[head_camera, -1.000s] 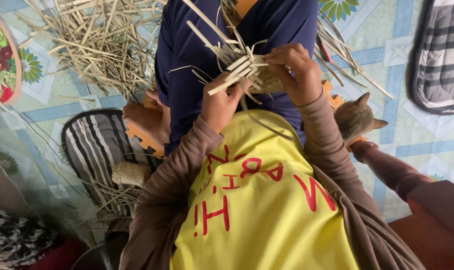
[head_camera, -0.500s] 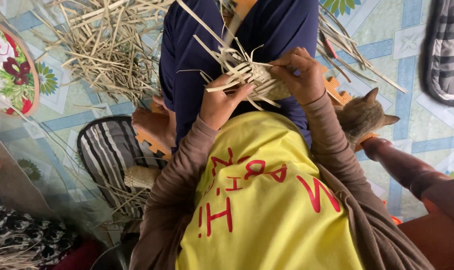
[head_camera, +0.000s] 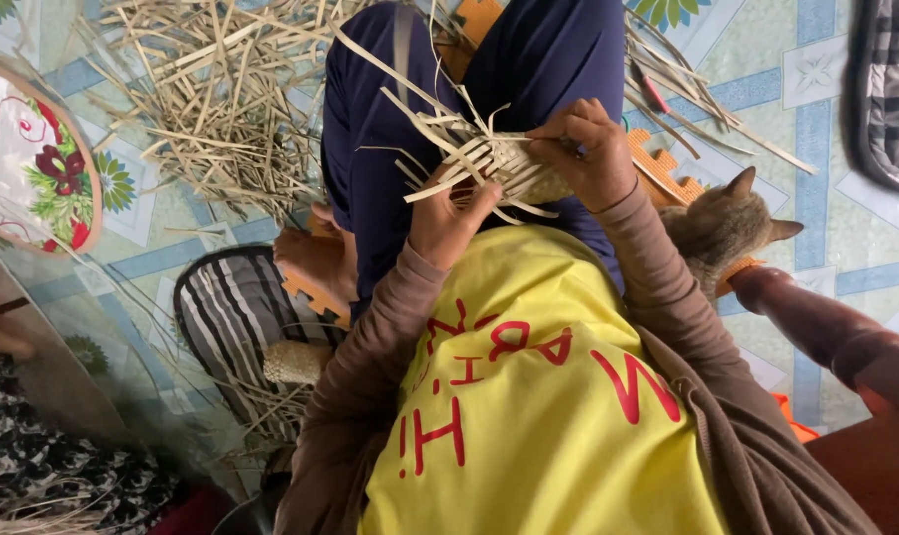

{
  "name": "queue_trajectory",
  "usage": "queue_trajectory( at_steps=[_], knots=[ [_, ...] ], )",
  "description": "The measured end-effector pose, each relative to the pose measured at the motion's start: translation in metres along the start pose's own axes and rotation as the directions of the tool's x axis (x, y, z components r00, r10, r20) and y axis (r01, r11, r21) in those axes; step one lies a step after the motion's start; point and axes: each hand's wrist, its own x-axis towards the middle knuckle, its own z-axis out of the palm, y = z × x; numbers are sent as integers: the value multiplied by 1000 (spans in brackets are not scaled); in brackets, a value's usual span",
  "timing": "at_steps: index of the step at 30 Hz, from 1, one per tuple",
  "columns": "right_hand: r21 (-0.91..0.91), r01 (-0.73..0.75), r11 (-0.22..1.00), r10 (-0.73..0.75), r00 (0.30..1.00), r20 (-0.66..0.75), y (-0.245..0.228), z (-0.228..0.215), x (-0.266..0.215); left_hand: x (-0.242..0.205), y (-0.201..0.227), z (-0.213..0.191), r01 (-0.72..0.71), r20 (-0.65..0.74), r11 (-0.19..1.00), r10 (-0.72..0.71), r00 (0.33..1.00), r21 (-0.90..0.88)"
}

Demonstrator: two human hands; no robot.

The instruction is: Weaving a base for a basket or similar item using dried plant fibers

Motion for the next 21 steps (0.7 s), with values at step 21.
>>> queue_trajectory(
  at_steps=[21],
  knots=[
    [42, -11, 999, 11, 1000, -10, -3, -1, -8, -3, 14, 15, -51, -122, 990, 67, 990, 132]
  ],
)
